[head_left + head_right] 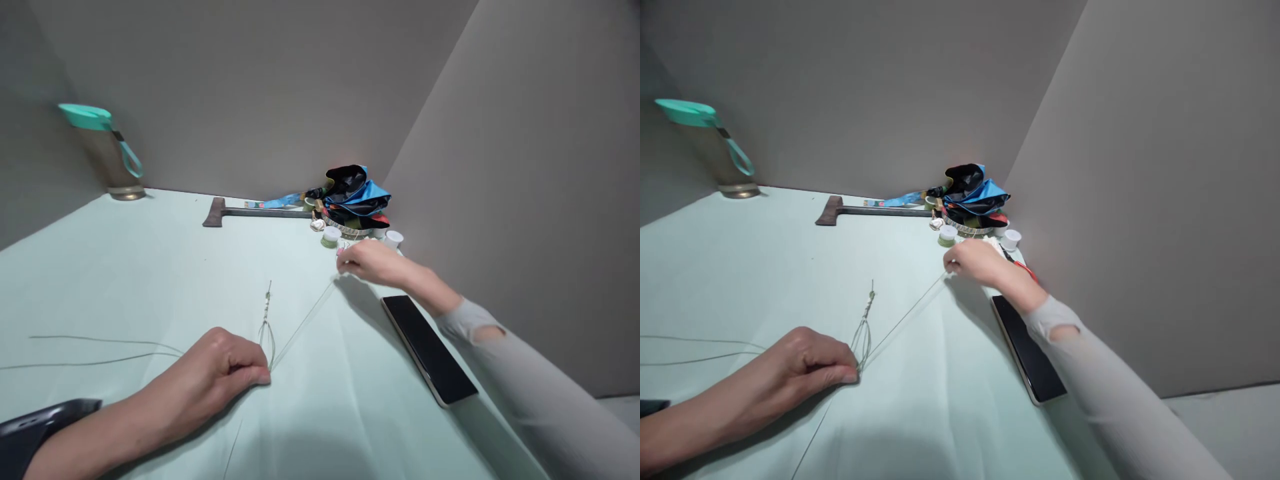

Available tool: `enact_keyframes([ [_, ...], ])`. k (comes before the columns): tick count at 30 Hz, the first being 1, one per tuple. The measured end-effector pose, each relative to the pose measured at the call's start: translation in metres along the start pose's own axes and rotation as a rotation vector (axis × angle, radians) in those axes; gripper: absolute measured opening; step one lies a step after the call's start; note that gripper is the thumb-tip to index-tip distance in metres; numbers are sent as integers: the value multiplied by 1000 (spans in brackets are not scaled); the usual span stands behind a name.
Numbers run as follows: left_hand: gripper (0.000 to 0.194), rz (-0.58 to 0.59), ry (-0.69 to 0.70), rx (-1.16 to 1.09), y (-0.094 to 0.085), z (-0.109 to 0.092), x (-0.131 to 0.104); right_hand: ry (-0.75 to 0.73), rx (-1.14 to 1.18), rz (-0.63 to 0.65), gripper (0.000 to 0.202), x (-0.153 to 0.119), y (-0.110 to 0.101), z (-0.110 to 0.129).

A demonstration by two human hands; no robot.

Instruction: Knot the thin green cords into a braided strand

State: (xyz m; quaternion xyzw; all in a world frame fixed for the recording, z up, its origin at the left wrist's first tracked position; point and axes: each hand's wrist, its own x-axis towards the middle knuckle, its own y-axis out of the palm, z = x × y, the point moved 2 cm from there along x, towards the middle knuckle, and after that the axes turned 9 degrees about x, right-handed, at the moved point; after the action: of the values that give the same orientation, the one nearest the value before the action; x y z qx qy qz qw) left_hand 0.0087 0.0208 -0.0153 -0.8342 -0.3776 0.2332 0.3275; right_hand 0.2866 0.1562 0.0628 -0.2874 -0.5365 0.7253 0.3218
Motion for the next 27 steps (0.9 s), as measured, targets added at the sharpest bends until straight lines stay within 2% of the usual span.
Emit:
enact_keyframes([
  [4,42,-24,26,-23,4,3,0,21,-116,-124,31,49,-26,-10],
  [7,41,-32,30,-48,5,2,-1,-49,-140,-242,31,65,-22,8],
  [9,40,-38,28,-70,5,1,-1,-110,-128,-308,33,57,-7,31],
  [11,38,-42,27,-97,5,0,-1,-190,-85,-347,20,33,14,58],
  [13,37,-48,27,-127,4,-1,-1,-298,-14,-316,28,0,41,87],
  [17,40,-65,25,-187,3,0,-1,-470,95,-259,25,-50,87,125],
  [21,41,-78,14,-234,1,2,-3,-526,92,-310,23,-55,107,127],
  [27,35,-86,-28,-251,-3,6,-3,-605,107,-494,28,-45,110,107],
])
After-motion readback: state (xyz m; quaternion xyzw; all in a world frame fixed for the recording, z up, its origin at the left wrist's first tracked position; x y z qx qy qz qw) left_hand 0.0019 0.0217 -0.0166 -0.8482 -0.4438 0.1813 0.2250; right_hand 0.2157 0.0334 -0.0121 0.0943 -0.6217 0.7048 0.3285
